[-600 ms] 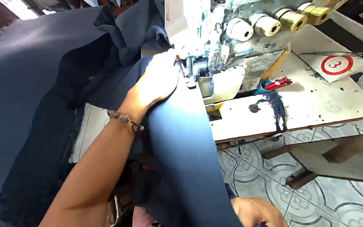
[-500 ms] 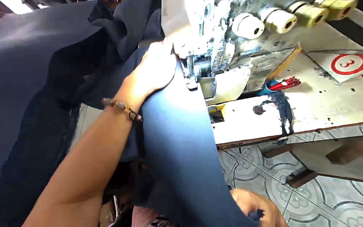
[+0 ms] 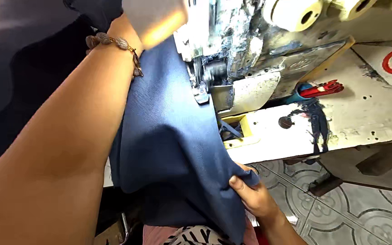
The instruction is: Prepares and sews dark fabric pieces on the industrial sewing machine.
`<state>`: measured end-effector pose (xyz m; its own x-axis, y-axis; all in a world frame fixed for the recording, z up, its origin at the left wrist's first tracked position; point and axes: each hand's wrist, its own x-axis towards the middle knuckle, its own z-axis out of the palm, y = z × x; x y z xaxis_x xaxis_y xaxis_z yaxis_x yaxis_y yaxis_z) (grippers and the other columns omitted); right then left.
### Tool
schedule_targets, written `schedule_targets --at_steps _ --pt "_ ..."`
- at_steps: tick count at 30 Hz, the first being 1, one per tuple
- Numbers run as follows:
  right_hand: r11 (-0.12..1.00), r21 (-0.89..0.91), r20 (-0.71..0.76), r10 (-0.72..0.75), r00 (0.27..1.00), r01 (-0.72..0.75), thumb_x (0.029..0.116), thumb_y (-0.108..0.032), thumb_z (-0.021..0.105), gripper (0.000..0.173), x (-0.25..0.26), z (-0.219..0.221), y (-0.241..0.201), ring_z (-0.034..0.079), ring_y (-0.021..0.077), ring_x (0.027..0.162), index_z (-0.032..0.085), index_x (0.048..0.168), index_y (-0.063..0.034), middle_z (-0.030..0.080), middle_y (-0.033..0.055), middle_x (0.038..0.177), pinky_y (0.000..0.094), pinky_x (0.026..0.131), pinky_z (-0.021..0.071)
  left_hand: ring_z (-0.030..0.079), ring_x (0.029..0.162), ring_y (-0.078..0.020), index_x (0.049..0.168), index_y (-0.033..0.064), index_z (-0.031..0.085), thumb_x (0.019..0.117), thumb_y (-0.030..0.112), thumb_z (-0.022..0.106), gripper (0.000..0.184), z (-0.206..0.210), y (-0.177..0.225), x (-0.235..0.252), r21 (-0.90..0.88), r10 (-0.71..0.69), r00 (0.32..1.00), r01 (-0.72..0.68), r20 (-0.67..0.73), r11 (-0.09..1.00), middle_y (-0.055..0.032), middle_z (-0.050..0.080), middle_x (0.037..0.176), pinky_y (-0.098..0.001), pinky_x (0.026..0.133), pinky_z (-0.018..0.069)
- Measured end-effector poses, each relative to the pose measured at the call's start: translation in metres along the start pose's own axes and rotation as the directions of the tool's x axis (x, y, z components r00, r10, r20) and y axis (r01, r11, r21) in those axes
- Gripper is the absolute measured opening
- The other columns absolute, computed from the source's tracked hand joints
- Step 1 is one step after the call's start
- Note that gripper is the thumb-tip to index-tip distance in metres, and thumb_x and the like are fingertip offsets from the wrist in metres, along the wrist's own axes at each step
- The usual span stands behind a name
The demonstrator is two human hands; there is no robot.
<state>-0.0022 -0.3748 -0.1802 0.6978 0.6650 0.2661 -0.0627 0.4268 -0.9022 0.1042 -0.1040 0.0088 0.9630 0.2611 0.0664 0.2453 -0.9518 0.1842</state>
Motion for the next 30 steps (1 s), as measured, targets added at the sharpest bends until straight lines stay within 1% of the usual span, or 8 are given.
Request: schedule_targets --at_steps 5,9,12,16,18,21,26,30 --pt "0.999 0.022 -0.110 0.036 0.993 -0.034 0.1035 -0.023 0.057 0.015 0.012 0.013 -0.008 0.065 -0.0071 0.100 0.070 0.110 -0.0214 0.072 -0.0183 0.104 0.0184 0.093 0.0550 0.045 0.139 -0.0454 0.146 -0.0079 0.045 0.0921 0.031 0.068 0.070 0.023 -0.052 0.026 -0.018 0.001 0.957 -0.007 -0.289 1.000 -0.0324 0.049 0.145 -0.0616 0.114 0.0346" --pt "0.999 0.014 -0.158 0.032 0.987 -0.030 0.1015 -0.008 0.053 0.017 0.020 0.017 -0.014 0.066 -0.0062 0.094 0.069 0.104 -0.0144 0.072 -0.0151 0.096 0.0185 0.090 0.0559 0.054 0.134 -0.0289 0.150 -0.0038 0.039 0.1065 0.034 0.052 0.059 0.027 -0.035 -0.145 -0.169 0.061 0.883 -0.156 -0.466 0.973 -0.0244 0.048 0.150 -0.0429 0.110 0.0464" --pt "0.998 0.013 -0.161 0.055 0.985 -0.054 0.1007 -0.005 0.052 0.019 0.023 0.019 -0.015 0.067 -0.0062 0.089 0.069 0.102 -0.0128 0.072 -0.0139 0.091 0.0172 0.085 0.0568 0.059 0.095 -0.0004 0.126 0.0043 0.052 0.0926 0.035 0.074 0.050 0.113 -0.039 -0.296 -0.389 -0.147 0.797 -0.117 -0.585 0.914 -0.0010 0.061 0.108 -0.0188 0.083 0.0499" --pt "0.996 -0.019 -0.135 0.085 0.987 -0.088 0.1003 -0.009 0.052 0.020 0.025 0.021 -0.019 0.067 -0.0025 0.083 0.071 0.105 -0.0112 0.071 -0.0095 0.088 0.0195 0.079 0.0577 0.055 0.065 0.0053 0.148 -0.0188 0.018 0.0812 0.015 0.079 0.097 0.206 -0.033 -0.362 -0.803 -0.616 0.768 0.250 -0.175 0.540 0.0007 0.058 0.083 -0.0150 0.061 0.0496" --pt "0.996 -0.033 -0.125 0.080 0.989 -0.085 0.1008 -0.011 0.053 0.019 0.025 0.020 -0.020 0.066 -0.0011 0.079 0.071 0.104 -0.0130 0.071 -0.0088 0.086 0.0202 0.074 0.0576 0.060 0.069 0.0014 0.150 -0.0130 0.024 0.0930 0.015 0.068 0.077 0.217 -0.035 -0.346 -0.867 -0.679 0.733 0.358 0.030 0.348 -0.0025 0.063 0.085 -0.0194 0.069 0.0543" --pt "0.995 -0.030 -0.101 0.095 0.990 -0.098 0.1015 -0.011 0.052 0.018 0.025 0.019 -0.027 0.066 0.0006 0.073 0.071 0.102 -0.0123 0.070 -0.0066 0.082 0.0208 0.068 0.0570 0.049 0.046 0.0004 0.086 0.0034 0.056 0.1097 0.017 0.046 0.029 0.210 -0.031 -0.316 -0.853 -0.691 0.683 0.486 0.236 0.189 0.0063 0.053 0.056 -0.0154 0.048 0.0445" --pt "0.991 -0.085 0.008 0.105 0.994 -0.104 0.1013 -0.011 0.054 0.018 0.026 0.004 -0.035 0.065 0.0011 0.072 0.071 0.095 -0.0122 0.070 -0.0058 0.079 0.0202 0.067 0.0565 0.053 0.050 0.0013 0.077 0.0112 0.059 0.1103 0.026 0.038 0.042 0.144 -0.066 -0.355 -0.753 -0.591 0.753 0.560 0.288 0.347 0.0115 0.056 0.057 -0.0183 0.053 0.0493" --pt "0.970 0.191 -0.041 0.162 0.986 -0.151 0.1025 -0.010 0.051 0.018 0.033 0.017 -0.026 0.069 0.0037 0.079 0.069 0.102 -0.0121 0.073 -0.0040 0.086 0.0240 0.075 0.0598 0.058 0.056 0.0028 0.104 0.0022 0.057 0.1086 0.027 0.043 0.029 0.010 -0.096 -0.349 -0.512 -0.682 0.730 0.570 -0.044 0.643 0.0131 0.058 0.064 -0.0199 0.057 0.0542"
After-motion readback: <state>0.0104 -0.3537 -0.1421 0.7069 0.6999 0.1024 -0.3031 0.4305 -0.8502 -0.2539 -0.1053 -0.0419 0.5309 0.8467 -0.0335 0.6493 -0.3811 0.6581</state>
